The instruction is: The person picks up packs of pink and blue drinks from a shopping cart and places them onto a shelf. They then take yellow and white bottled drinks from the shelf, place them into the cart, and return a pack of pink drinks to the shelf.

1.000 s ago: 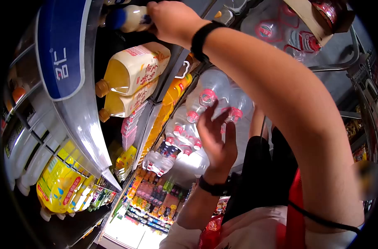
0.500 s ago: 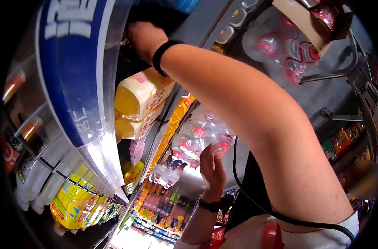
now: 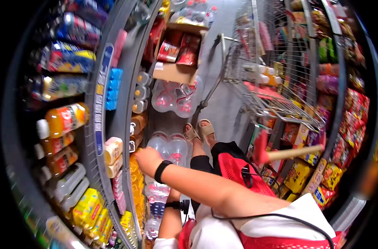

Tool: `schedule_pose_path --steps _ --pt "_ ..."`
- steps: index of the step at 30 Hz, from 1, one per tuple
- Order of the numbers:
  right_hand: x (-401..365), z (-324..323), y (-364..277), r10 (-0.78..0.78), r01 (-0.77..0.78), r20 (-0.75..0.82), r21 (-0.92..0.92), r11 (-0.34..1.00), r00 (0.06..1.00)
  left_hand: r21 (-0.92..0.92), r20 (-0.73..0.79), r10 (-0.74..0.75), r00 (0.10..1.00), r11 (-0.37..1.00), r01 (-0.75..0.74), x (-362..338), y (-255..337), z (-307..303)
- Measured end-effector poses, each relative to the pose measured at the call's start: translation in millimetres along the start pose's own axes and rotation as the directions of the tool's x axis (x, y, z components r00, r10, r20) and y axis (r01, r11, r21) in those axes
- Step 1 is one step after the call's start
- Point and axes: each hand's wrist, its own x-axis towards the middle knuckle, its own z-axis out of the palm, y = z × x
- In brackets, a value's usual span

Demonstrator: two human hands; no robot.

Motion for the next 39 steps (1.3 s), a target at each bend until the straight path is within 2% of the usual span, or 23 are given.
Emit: schedule_pose_path --steps 3,5,7,8,9,10,11,12,13,14,16,18,19,21,23,24,27,28,31,33,34,37,39 --pt "-71 -64 -33 0.105 -0.047 0.293 -0.199 0.979 0.95 0.046 0.03 0.032 0.999 0.998 -0.033 -31 47 13" --pt "-102 -80 -45 -0.028 0.087 0.261 -0.216 0.973 0.965 0.052 0.056 0.064 0.996 0.996 -0.067 -45 83 35" --pt "-158 -152 -43 -0.035 0.059 0.088 -0.297 0.953 0.995 0.071 0.093 0.146 0.985 0.986 -0.153 -53 115 66" --pt "-199 -202 -49 -0.041 0.041 0.007 -0.319 0.947 0.999 0.115 0.149 0.241 0.959 0.959 -0.259 -61 138 86" --pt "-229 -299 -44 -0.09 0.11 0.1 -0.214 0.971 0.991 0.147 0.204 0.332 0.921 0.92 -0.364 -70 161 106" --pt "-248 -343 -22 -0.037 0.032 -0.023 -0.191 0.981 0.999 0.242 0.316 0.515 0.797 0.769 -0.592 -72 170 127" --pt "-268 -379 12 -0.118 0.084 -0.296 -0.123 0.989 0.948 0.297 0.435 0.648 0.625 0.553 -0.779 -75 184 152" --pt "-271 -404 48 0.094 -0.102 -0.578 0.02 0.995 0.81 0.289 0.463 0.589 0.662 0.606 -0.741 -100 217 189" --pt "-277 -442 78 0.248 -0.117 -0.614 0.246 0.962 0.75 0.288 0.49 0.523 0.697 0.658 -0.696 -123 241 222" --pt "-264 -469 135 0.214 -0.119 -0.7 0.182 0.976 0.681 0.397 0.523 0.558 0.644 0.509 -0.764 -120 237 243" --pt "-239 -520 233 0.262 -0.229 -0.642 0.138 0.964 0.72 0.491 0.514 0.599 0.614 0.381 -0.783 -127 240 280" --pt "-197 -537 323 0.296 -0.227 -0.654 0.191 0.955 0.696 0.519 0.478 0.635 0.606 0.352 -0.779 -124 236 293" --pt "-174 -538 363 0.346 -0.214 -0.616 0.281 0.936 0.708 0.568 0.47 0.582 0.664 0.376 -0.732 -131 245 295" --pt "-132 -532 427 0.366 -0.271 -0.592 0.247 0.93 0.718 0.631 0.46 0.505 0.73 0.392 -0.669 -136 253 298" --pt "-97 -527 462 0.37 -0.376 -0.562 0.111 0.92 0.74 0.679 0.402 0.499 0.768 0.401 -0.615 -137 256 304" --pt "-67 -523 493 0.431 -0.421 -0.497 0.14 0.896 0.753 0.704 0.38 0.49 0.785 0.397 -0.589 -137 261 307" --pt "-23 -513 527 0.505 -0.556 -0.555 0.088 0.826 0.661 0.73 0.361 0.492 0.792 0.379 -0.568 -132 265 304" --pt "-11 -514 538 0.545 -0.579 -0.482 0.091 0.81 0.686 0.733 0.336 0.498 0.799 0.394 -0.554 -132 268 305" --pt "29 -499 596 0.35 -0.556 -0.591 -0.206 0.805 0.727 0.719 0.333 0.516 0.789 0.402 -0.566 -129 272 304" --pt "31 -495 620 0.297 -0.532 -0.604 -0.254 0.808 0.739 0.721 0.326 0.518 0.791 0.404 -0.562 -126 283 306" --pt "31 -492 629 0.27 -0.512 -0.611 -0.262 0.818 0.744 0.693 0.303 0.498 0.812 0.47 -0.547 -125 287 305" --pt "7 -499 630 0.178 -0.437 -0.684 -0.226 0.871 0.707 0.689 0.331 0.526 0.783 0.432 -0.581 -127 278 301" --pt "-5 -513 667 0.012 -0.189 -0.707 -0.173 0.967 0.707 0.694 0.324 0.54 0.777 0.423 -0.583 -129 279 302"
